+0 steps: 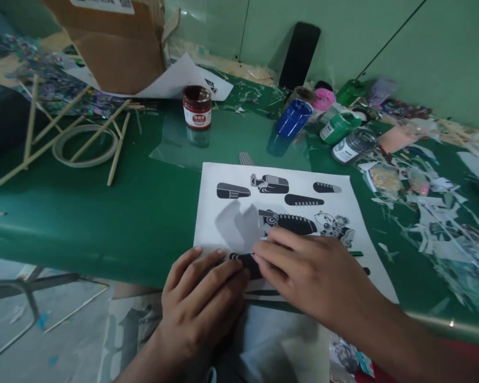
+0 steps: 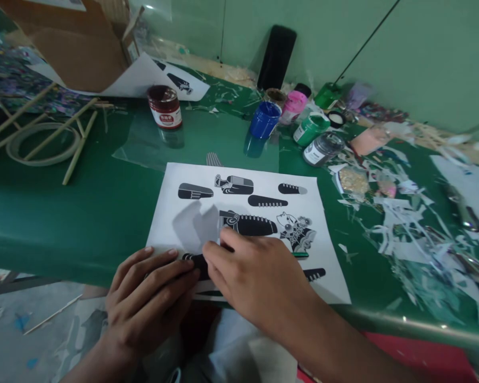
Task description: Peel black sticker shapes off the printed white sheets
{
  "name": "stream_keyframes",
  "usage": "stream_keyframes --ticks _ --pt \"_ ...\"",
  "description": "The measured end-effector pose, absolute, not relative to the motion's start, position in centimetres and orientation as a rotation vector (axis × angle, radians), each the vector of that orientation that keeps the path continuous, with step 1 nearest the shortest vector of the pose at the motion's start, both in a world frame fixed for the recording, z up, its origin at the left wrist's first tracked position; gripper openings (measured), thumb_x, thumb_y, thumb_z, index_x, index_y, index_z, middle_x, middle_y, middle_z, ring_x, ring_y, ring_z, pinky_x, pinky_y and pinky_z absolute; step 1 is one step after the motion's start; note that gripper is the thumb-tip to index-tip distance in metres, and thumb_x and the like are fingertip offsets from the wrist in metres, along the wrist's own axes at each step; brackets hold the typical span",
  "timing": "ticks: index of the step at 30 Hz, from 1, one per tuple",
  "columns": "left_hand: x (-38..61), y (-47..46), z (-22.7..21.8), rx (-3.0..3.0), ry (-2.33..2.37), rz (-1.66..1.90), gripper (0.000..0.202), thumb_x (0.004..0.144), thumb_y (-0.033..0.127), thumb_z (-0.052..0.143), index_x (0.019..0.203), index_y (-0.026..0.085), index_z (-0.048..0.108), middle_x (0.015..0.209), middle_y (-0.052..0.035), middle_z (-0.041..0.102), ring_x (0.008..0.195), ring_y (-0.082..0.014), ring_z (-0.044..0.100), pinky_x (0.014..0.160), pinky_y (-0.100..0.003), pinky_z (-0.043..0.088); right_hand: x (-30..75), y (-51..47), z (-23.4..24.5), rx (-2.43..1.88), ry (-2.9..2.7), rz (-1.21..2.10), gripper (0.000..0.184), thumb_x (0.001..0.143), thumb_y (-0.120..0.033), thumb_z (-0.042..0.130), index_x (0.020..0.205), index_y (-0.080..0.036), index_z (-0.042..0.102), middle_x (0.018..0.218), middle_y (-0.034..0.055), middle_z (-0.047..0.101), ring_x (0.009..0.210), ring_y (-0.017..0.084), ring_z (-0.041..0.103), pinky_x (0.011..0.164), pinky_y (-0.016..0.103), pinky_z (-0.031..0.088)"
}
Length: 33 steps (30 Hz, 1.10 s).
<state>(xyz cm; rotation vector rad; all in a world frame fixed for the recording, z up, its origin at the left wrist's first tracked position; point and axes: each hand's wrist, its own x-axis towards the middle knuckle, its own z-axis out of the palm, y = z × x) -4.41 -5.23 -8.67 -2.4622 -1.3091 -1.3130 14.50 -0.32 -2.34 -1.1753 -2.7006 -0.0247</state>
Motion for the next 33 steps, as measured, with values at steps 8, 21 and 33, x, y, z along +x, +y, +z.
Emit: stream_keyframes --ticks 8,21,33 --pt "-4.5 -5.3 -8.5 -2.476 -1.313 -1.290 0.016 0.079 0.014 0.066 0.094 0.019 0.069 0.095 0.0001 0.073 0.096 -0.0190 0.063 0.096 -0.039 0.044 14.1 0.0 -0.7 -1.122 -2.898 -0.054 0.011 0.082 -0.013 0.055 0.086 -0.024 0.056 0.068 -0.0044 0.055 0.047 0.012 0.042 0.046 0.029 0.017" --pt "-4.5 -5.2 -8.3 -2.495 -1.313 -1.281 0.017 0.080 0.013 0.065 0.095 0.019 0.068 0.097 -0.0007 0.073 0.098 -0.0194 0.063 0.096 -0.039 0.043 14.5 -0.1 -0.4 -1.119 -2.929 -0.079 0.013 0.081 -0.011 0.053 0.084 -0.024 0.053 0.067 -0.0048 0.053 0.047 0.012 0.042 0.046 0.029 0.018" --pt "-4.4 -5.3 -8.0 -2.508 -1.350 -1.254 0.017 0.080 0.013 0.064 0.096 0.021 0.067 0.096 0.0005 0.073 0.097 -0.0184 0.064 0.098 -0.038 0.043 15.0 0.1 -0.7 -1.133 -2.908 -0.102 0.015 0.089 -0.015 0.045 0.082 -0.022 0.058 0.067 -0.0033 0.055 0.046 0.009 0.038 0.047 0.029 0.016"
